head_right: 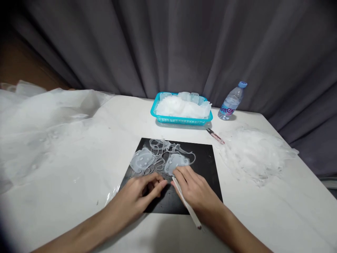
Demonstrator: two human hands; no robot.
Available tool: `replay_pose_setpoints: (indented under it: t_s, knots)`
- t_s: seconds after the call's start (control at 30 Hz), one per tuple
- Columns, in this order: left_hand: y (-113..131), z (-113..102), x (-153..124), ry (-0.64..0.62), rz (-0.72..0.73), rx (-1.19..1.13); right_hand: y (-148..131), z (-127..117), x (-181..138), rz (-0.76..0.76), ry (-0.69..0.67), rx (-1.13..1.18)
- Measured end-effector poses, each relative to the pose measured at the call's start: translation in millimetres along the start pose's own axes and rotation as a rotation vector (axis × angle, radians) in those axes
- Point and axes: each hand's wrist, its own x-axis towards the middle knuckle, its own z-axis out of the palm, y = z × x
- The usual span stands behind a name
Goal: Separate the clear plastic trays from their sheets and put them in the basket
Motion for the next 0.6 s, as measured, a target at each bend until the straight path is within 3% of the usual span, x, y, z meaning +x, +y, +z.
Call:
replay_pose_setpoints:
  t_s: [0.13, 0.37, 0.6]
  knots:
    - [-0.3, 4.2, 13.5, 0.031, -0.061, -0.184, -8.0, 2.2, 3.1, 0.07, 0.065, 0.045]
    - [-8.3, 8.6, 23.1, -0.003, -0.021, -0.541, -21.4, 4.8, 2.9, 0.078, 0.191, -0.012]
    - [-1.6, 4.8, 24.3, 0.038, 0.0, -0.604, -24.3, -4.9, 8.7, 0.128, 0.192, 0.096]
